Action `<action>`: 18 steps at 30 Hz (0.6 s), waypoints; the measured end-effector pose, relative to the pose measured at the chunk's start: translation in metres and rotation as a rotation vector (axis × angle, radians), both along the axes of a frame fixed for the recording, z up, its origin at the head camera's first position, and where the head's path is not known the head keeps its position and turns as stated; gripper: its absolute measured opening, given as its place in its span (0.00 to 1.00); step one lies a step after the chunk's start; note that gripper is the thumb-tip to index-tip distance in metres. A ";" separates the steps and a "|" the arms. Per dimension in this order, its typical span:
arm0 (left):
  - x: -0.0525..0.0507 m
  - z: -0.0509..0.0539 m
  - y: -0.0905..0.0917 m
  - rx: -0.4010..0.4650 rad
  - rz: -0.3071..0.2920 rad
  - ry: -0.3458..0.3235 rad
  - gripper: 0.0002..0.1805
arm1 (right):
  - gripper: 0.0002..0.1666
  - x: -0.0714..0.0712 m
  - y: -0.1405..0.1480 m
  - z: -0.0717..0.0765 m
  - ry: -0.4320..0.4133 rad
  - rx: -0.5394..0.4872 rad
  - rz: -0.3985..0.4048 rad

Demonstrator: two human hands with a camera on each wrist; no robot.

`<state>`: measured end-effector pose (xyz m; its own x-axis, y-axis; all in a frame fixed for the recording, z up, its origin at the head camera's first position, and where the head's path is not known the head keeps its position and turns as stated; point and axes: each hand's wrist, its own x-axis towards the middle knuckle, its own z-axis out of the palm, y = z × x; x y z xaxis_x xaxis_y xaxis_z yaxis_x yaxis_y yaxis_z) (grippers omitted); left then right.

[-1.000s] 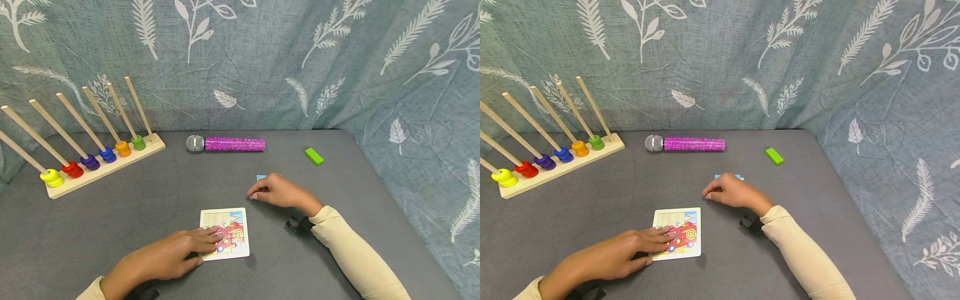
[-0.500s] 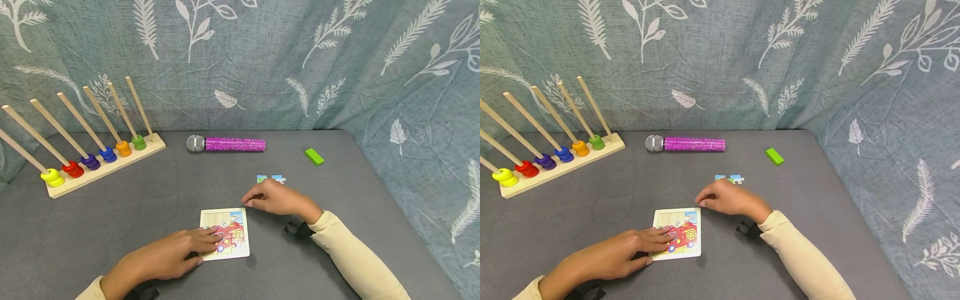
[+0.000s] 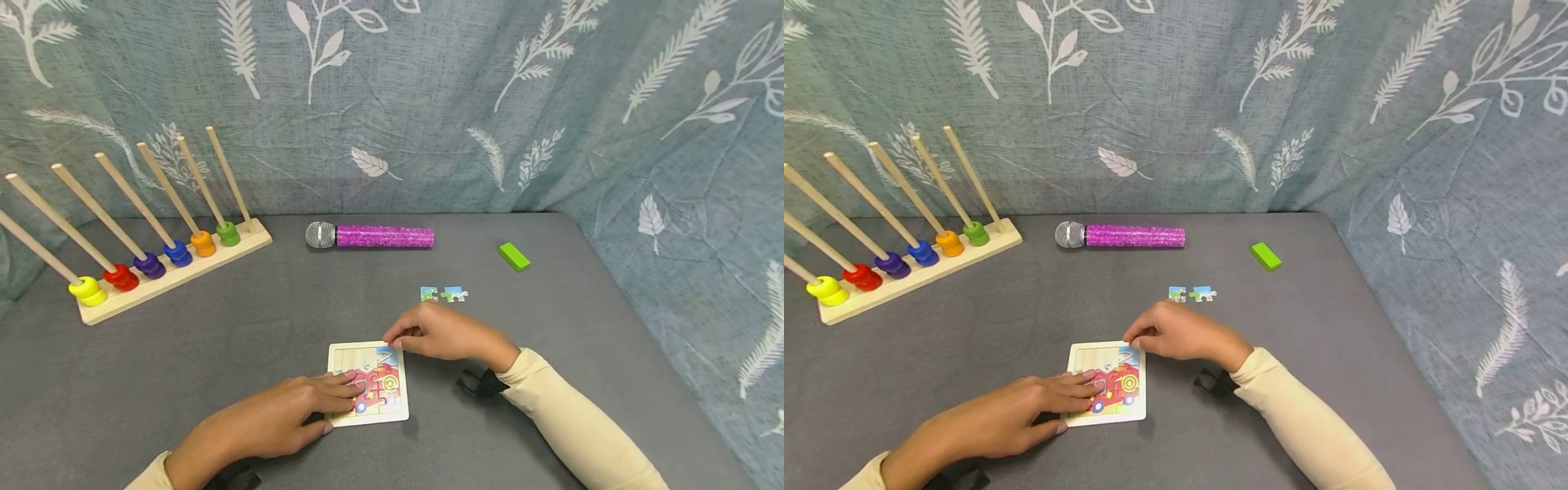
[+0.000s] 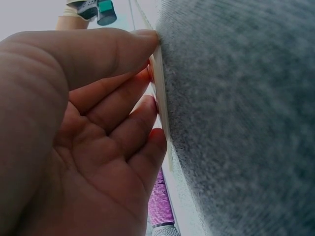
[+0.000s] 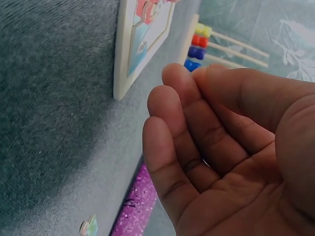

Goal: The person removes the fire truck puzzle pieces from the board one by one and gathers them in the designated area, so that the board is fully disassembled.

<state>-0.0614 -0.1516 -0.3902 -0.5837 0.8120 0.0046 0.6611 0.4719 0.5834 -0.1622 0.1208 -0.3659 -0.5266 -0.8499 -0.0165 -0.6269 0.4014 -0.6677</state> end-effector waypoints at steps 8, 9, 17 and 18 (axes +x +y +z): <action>-0.001 0.000 0.000 -0.002 -0.005 -0.007 0.24 | 0.10 0.002 -0.005 0.000 -0.018 0.011 0.015; -0.001 0.000 0.000 0.000 -0.007 -0.003 0.24 | 0.10 0.002 -0.006 -0.001 -0.023 0.009 0.018; -0.002 -0.001 0.000 0.000 -0.006 -0.007 0.23 | 0.09 0.000 -0.009 -0.008 -0.024 -0.016 0.043; -0.002 -0.001 0.000 -0.002 -0.005 -0.011 0.23 | 0.09 0.000 -0.009 -0.009 -0.027 -0.016 0.044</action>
